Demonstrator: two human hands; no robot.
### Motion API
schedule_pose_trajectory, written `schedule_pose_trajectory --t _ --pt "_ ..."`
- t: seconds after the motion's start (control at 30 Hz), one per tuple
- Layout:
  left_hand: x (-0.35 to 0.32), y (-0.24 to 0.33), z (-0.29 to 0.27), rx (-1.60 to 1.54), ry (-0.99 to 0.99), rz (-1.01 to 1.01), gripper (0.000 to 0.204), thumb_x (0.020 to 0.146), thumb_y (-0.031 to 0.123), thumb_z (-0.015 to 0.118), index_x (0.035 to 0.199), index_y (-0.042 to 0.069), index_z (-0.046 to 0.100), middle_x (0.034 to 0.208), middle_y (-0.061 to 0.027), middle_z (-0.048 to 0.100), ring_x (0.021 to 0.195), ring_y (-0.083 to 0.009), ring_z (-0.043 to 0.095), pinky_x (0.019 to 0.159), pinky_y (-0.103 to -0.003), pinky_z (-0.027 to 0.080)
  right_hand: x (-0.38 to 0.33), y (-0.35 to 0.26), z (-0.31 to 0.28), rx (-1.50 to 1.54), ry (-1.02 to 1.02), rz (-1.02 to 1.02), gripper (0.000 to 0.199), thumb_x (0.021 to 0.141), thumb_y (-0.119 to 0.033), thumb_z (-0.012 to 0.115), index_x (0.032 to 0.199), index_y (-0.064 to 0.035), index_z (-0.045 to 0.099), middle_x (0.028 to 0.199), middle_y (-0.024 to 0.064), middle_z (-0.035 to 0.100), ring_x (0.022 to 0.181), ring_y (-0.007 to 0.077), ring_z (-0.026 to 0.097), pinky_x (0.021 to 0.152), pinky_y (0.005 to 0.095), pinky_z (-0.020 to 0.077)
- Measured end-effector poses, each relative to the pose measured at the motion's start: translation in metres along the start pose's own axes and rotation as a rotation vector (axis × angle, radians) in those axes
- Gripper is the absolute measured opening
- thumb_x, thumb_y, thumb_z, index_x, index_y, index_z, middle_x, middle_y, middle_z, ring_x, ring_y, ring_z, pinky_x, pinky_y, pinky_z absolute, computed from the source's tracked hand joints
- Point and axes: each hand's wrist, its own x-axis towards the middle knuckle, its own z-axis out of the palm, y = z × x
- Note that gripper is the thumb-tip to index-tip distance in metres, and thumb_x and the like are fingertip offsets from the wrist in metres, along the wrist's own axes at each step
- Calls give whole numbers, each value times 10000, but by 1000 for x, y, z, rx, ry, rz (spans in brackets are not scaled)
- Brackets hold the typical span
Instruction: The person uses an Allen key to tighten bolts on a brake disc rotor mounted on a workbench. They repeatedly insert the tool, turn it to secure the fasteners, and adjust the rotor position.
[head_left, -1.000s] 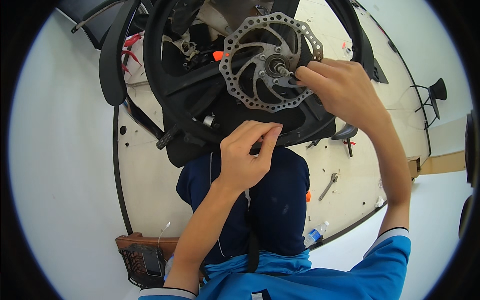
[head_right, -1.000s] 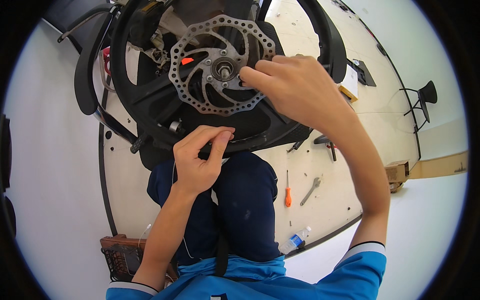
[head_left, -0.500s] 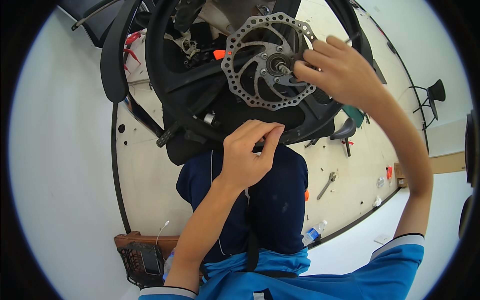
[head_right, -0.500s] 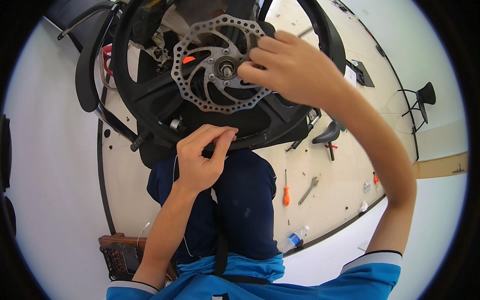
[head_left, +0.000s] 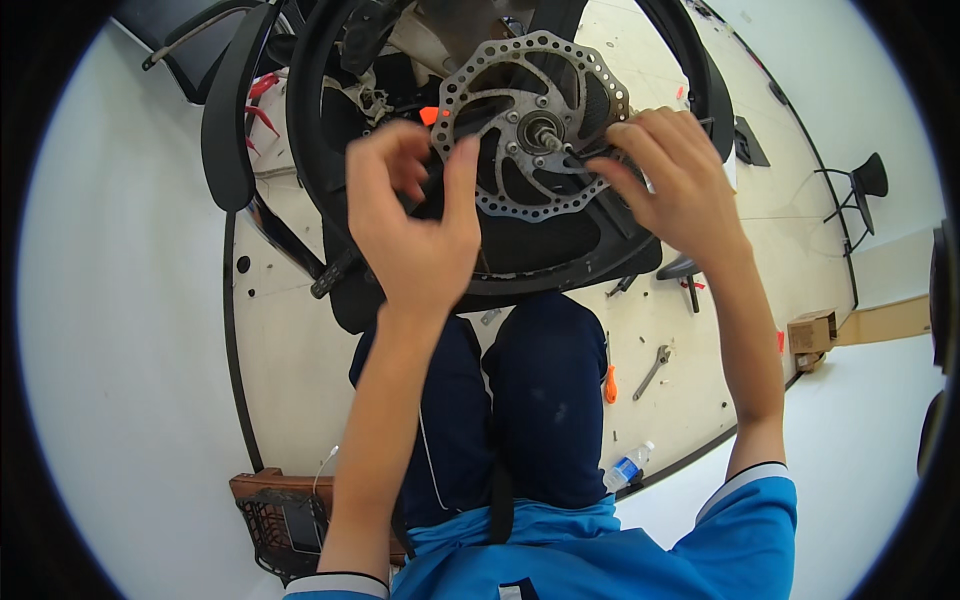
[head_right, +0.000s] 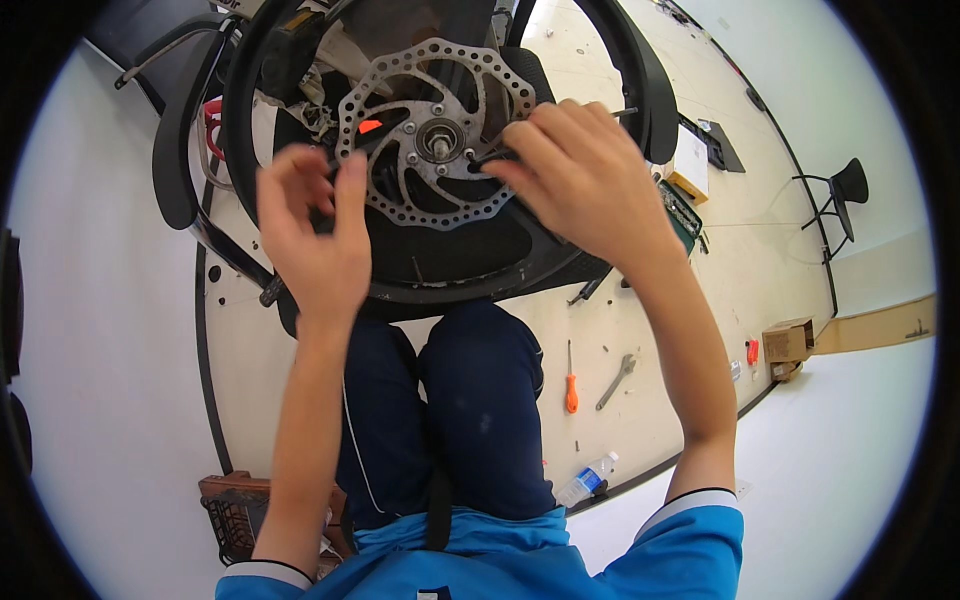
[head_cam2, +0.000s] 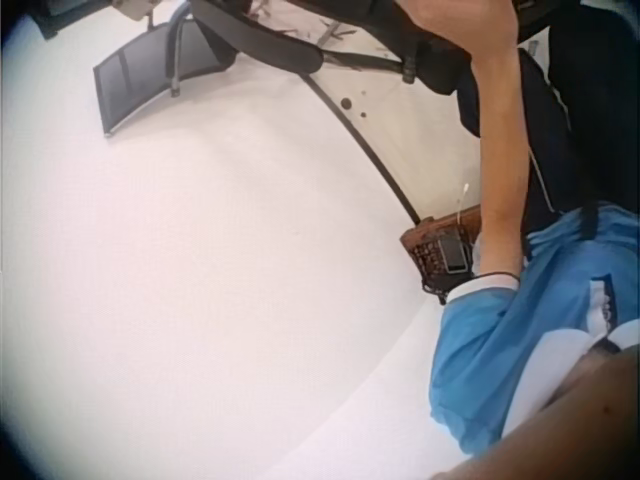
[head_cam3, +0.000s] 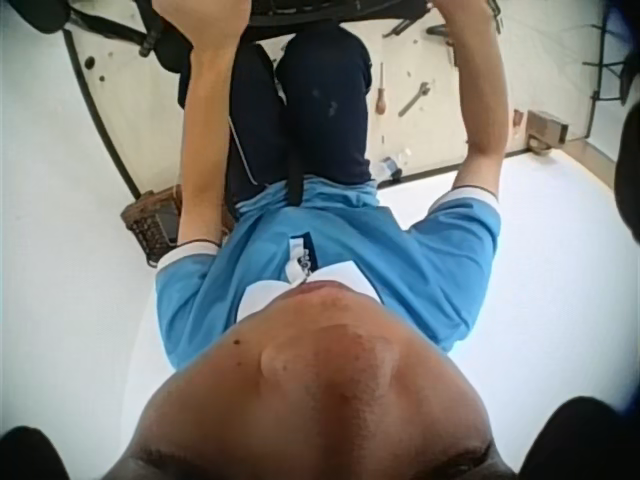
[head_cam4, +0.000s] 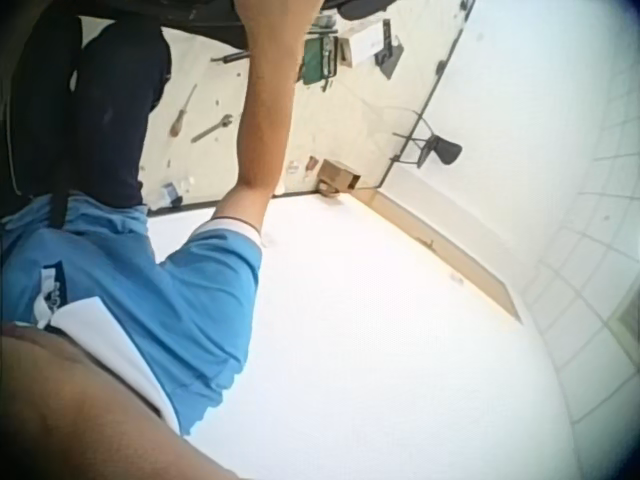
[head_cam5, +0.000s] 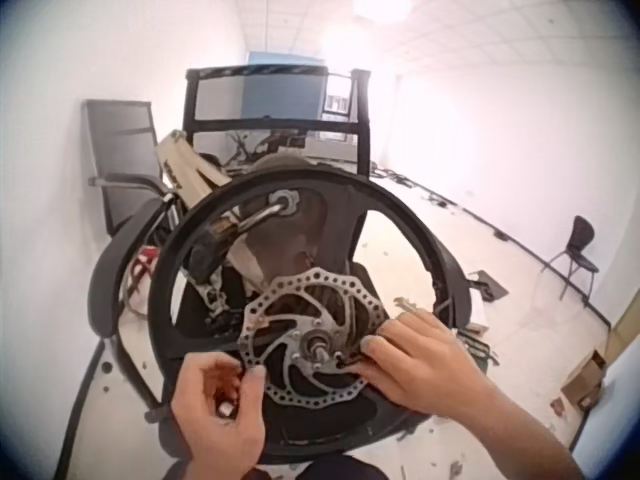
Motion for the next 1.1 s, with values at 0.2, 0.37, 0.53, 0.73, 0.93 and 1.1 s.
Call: schedule_pose_trajectory --t 0.2,0.37,0.53,0.73,0.93,1.1 --pt "65 -3 34 -8 -292 246 341 941 290 720 1125 21 620 802 -59 620 716 -168 578 664 -295 462 -25 28 -17 -79 30 113 178 845 -71 761 998 -17 686 945 84 692 897 263 665 796 363 529" --pt "66 -12 44 -53 -309 179 280 966 294 703 1032 23 678 654 -6 597 593 -61 510 553 -229 398 -43 11 4 -81 206 217 174 820 5 762 987 1 712 879 98 690 795 238 665 697 332 540" --pt "62 -7 52 -29 -229 145 289 950 299 727 1024 23 691 654 9 588 588 -43 473 536 -212 368 -86 -107 55 183 256 666 156 850 -1 747 1002 -11 713 758 105 680 605 228 656 534 306 506" --pt "60 -6 49 -49 -248 90 290 942 293 736 1043 24 694 671 20 579 607 -30 459 543 -208 367 -14 -166 65 1463 298 1195 210 1044 -94 541 1071 81 653 858 96 695 770 151 706 648 268 597" --pt "58 -4 33 25 -177 197 254 906 235 744 1059 41 684 812 -53 623 715 -159 569 621 -289 449 -21 -151 70 1732 225 1129 236 1041 -115 561 1108 91 654 926 119 708 888 184 719 735 298 613" --pt "8 30 -4 66 -208 169 121 885 97 726 991 41 708 847 -56 636 713 -202 589 620 -309 469 -30 -146 60 1358 146 846 113 946 24 604 990 87 687 849 102 714 749 129 667 688 270 544"
